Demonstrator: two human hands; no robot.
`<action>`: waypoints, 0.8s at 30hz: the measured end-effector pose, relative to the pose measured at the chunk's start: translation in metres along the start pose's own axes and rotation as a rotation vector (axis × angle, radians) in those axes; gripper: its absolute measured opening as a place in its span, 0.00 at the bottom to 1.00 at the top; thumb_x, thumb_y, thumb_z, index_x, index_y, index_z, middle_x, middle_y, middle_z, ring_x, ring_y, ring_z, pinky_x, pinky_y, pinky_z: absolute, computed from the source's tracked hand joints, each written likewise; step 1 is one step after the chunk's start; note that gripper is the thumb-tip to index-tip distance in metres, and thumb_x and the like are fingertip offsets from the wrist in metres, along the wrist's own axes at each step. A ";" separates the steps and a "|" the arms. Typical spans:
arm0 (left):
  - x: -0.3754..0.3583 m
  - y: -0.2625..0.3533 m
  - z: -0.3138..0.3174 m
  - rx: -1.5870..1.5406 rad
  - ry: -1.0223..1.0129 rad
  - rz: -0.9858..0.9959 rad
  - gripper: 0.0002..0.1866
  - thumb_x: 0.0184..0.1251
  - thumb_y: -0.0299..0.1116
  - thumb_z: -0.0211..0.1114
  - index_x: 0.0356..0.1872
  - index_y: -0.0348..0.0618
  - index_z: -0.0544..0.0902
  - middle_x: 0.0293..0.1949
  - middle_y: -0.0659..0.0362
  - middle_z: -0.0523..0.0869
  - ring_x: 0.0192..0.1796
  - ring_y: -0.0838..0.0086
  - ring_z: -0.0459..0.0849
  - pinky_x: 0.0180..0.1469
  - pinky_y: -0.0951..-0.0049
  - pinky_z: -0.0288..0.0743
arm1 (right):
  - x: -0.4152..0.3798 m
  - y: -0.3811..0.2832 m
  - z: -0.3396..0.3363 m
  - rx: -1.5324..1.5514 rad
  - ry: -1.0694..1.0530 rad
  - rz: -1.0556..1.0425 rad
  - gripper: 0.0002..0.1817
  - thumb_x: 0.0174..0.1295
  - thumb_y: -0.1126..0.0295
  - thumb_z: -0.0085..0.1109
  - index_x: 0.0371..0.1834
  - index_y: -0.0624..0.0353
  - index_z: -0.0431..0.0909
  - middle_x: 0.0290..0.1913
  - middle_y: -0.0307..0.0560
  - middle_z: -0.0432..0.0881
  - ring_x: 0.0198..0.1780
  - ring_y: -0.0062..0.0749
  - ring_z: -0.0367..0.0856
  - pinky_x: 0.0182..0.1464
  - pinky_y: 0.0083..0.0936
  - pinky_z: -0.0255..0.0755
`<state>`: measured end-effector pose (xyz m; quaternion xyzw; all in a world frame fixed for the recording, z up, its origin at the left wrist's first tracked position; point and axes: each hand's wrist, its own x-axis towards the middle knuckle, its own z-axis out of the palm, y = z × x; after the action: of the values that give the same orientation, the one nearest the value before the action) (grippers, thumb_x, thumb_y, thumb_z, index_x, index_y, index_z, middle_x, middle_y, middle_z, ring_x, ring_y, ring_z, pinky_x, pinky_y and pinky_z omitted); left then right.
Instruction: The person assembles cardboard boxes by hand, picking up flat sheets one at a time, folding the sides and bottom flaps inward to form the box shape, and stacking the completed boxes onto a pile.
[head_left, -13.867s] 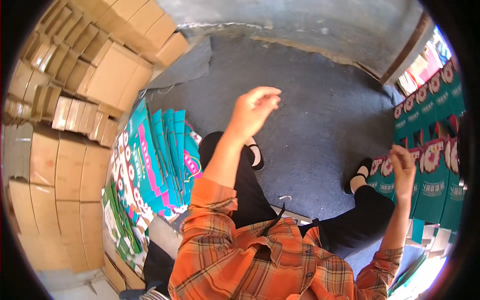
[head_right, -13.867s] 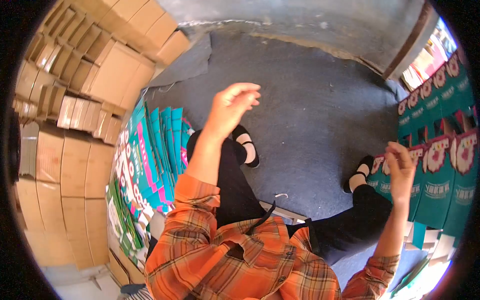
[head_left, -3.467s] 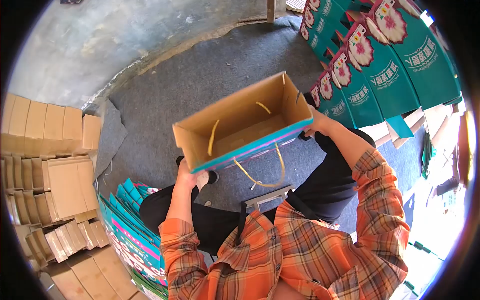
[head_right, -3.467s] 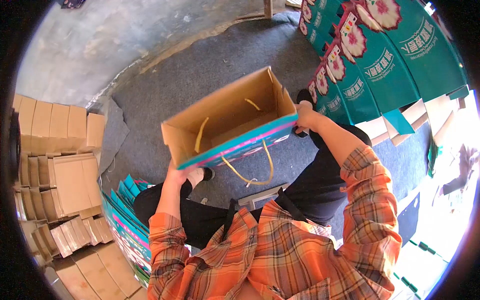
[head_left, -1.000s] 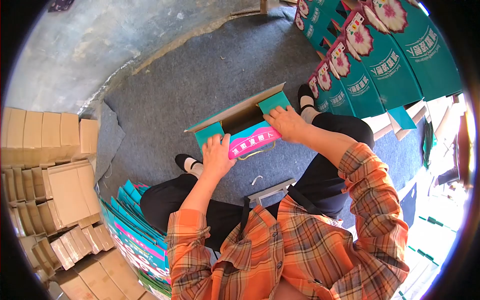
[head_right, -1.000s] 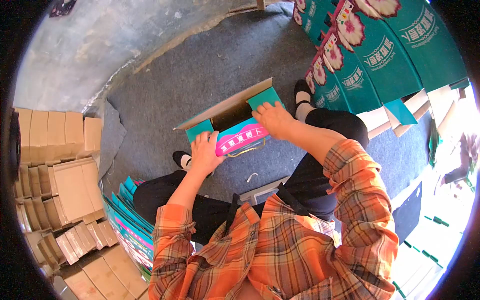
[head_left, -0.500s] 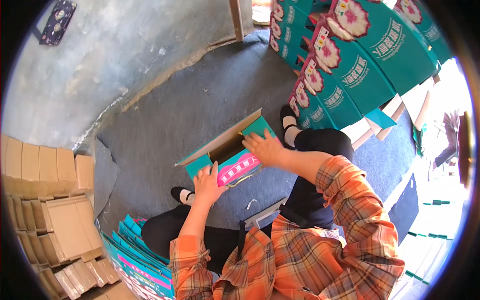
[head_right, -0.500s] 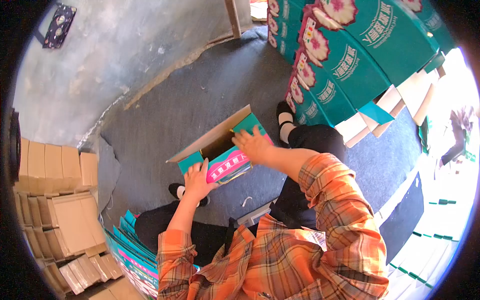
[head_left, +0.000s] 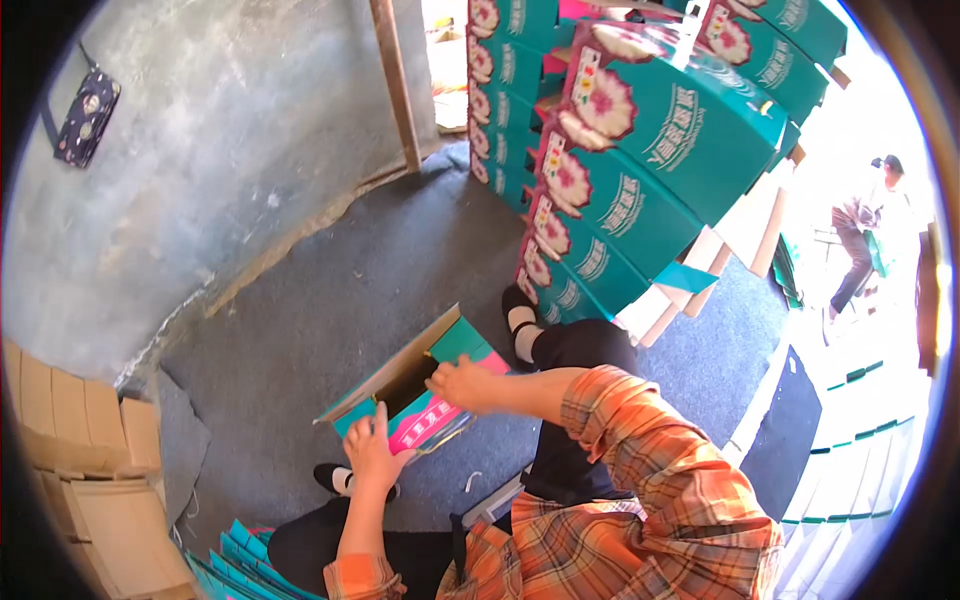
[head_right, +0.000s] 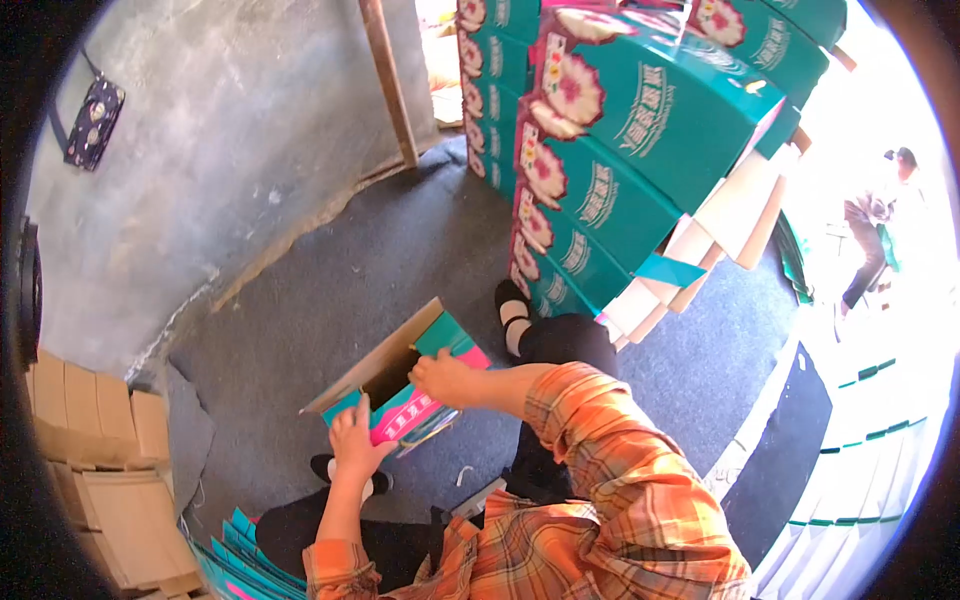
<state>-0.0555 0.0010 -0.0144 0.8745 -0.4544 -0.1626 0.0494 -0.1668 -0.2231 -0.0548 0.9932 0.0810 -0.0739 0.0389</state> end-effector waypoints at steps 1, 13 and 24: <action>0.002 -0.002 -0.005 -0.081 0.151 0.021 0.50 0.42 0.43 0.79 0.69 0.43 0.65 0.60 0.47 0.72 0.64 0.51 0.67 0.64 0.52 0.61 | 0.002 0.002 -0.005 -0.016 0.004 0.016 0.37 0.50 0.63 0.65 0.66 0.60 0.67 0.50 0.44 0.75 0.53 0.35 0.73 0.42 0.41 0.71; -0.016 -0.065 -0.084 -1.178 0.920 -0.341 0.24 0.71 0.34 0.58 0.66 0.42 0.71 0.56 0.54 0.78 0.58 0.71 0.76 0.57 0.68 0.70 | 0.011 0.014 -0.064 0.636 -0.324 0.391 0.36 0.41 0.49 0.71 0.51 0.64 0.77 0.53 0.54 0.79 0.58 0.49 0.76 0.54 0.42 0.73; -0.034 -0.077 -0.111 -1.283 1.401 -0.346 0.23 0.72 0.40 0.58 0.64 0.41 0.72 0.52 0.58 0.78 0.54 0.75 0.76 0.53 0.72 0.69 | -0.032 0.097 -0.314 0.963 0.427 0.513 0.28 0.45 0.50 0.73 0.43 0.61 0.82 0.35 0.51 0.84 0.41 0.37 0.83 0.47 0.32 0.76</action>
<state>0.0224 0.0665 0.0805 0.6348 -0.0113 0.1737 0.7528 -0.1378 -0.2956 0.2662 0.8797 -0.1988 0.1110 -0.4174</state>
